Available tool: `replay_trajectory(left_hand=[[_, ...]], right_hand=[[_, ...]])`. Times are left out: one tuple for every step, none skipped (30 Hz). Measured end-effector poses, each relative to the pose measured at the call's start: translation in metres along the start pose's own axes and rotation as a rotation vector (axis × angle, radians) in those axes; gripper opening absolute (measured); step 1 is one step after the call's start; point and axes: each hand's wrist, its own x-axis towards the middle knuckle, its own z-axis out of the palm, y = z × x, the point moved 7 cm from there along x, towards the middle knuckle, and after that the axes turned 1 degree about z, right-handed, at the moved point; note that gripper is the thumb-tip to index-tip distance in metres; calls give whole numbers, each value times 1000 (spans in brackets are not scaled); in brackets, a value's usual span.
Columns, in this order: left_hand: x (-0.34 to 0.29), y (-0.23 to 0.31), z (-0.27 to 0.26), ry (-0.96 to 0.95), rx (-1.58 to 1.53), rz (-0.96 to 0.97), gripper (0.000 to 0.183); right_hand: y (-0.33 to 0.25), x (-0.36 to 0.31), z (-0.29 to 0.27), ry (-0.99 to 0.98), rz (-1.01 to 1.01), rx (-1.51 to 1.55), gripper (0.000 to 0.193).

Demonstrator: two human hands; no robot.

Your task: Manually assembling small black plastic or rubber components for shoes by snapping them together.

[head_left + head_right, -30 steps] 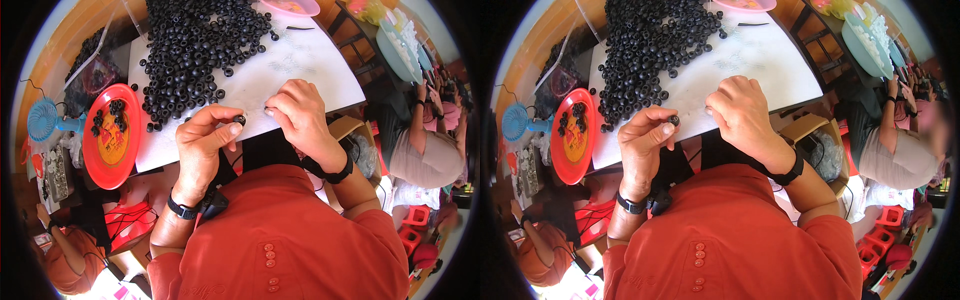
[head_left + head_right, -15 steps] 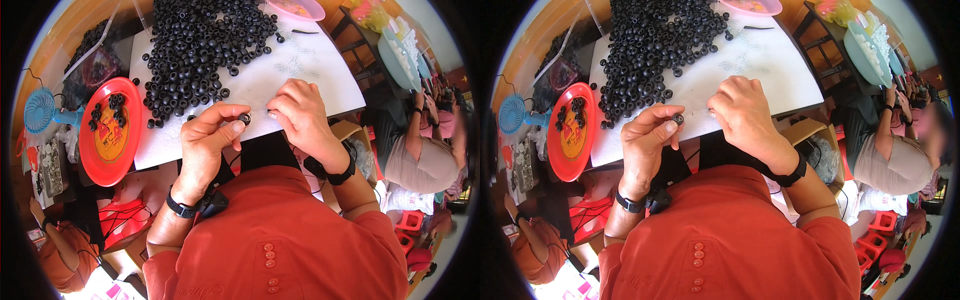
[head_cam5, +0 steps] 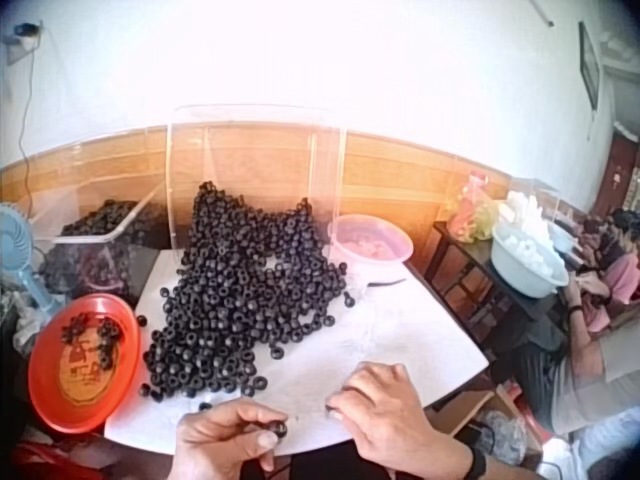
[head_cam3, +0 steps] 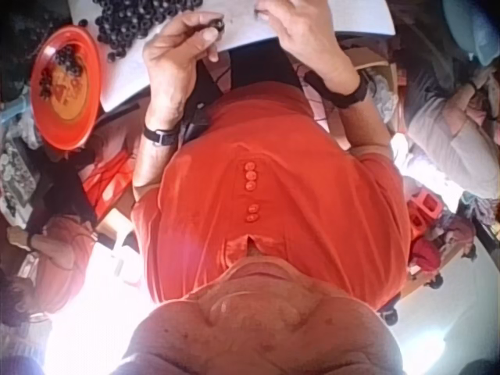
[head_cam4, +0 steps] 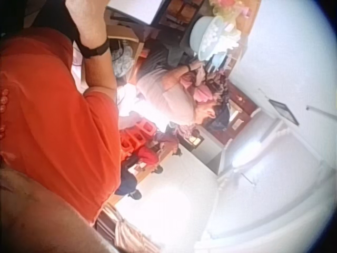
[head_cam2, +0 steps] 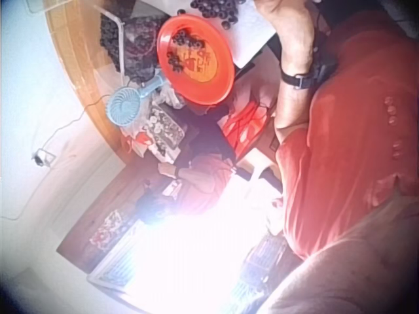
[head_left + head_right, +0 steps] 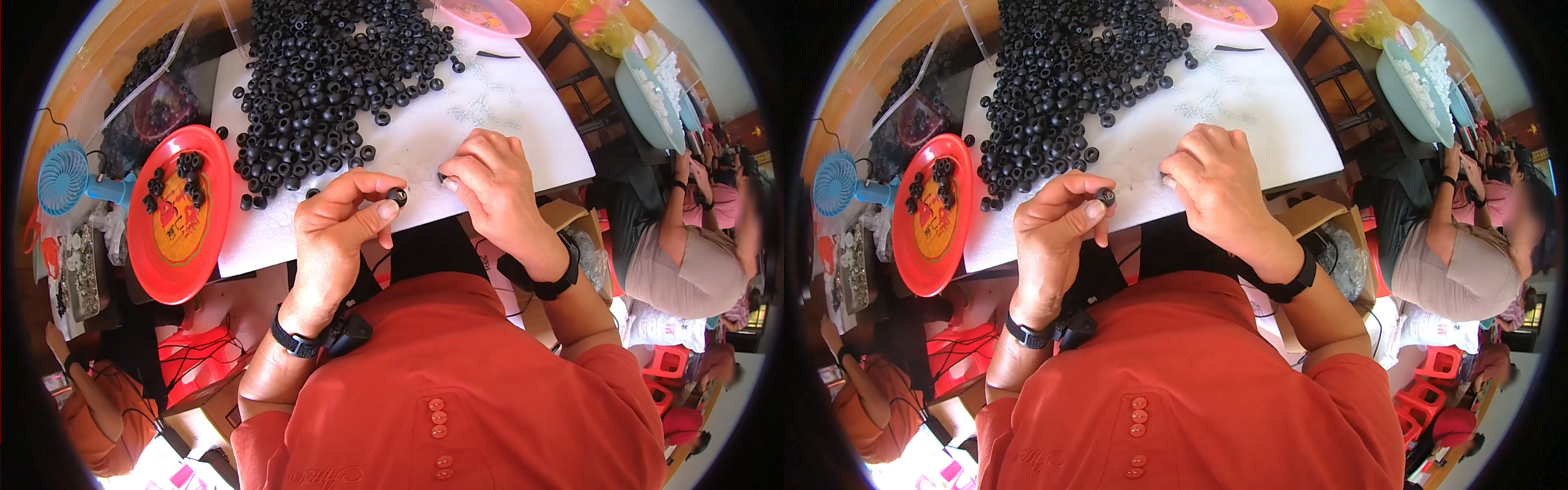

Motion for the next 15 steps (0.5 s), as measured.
replay_trajectory(left_hand=[[0,0,0,0,-12,3,20],[0,1,0,-1,-12,2,20],[0,1,0,2,-10,-10,20],[0,0,0,6,-7,-22,20],[0,0,0,5,-6,-21,20],[0,-1,-1,10,-8,-19,20],[0,-2,-2,14,-10,-18,21],[0,-1,-1,12,-7,-17,21],[0,-1,0,12,-10,-17,21],[1,0,1,12,-13,-18,22],[1,0,1,13,-10,-18,22],[1,0,1,18,-11,-21,22],[1,0,0,21,-13,-24,22],[1,0,0,21,-9,-22,22],[1,-1,-1,27,-4,-27,22]], right_hand=[[-1,0,0,0,0,0,16],[-1,1,-1,4,10,13,17],[-1,2,-2,9,19,27,17],[-2,2,-1,9,20,27,17],[0,2,2,-1,47,13,17],[2,2,5,-12,74,-1,17],[2,3,8,-11,74,-1,17],[2,2,9,26,72,-50,16],[3,2,9,64,70,-99,16],[3,2,10,68,71,-99,16],[2,3,11,84,60,-129,16],[1,3,12,100,49,-160,15],[0,4,11,103,49,-158,15],[0,4,10,99,72,-125,18],[0,5,9,95,95,-93,20]])
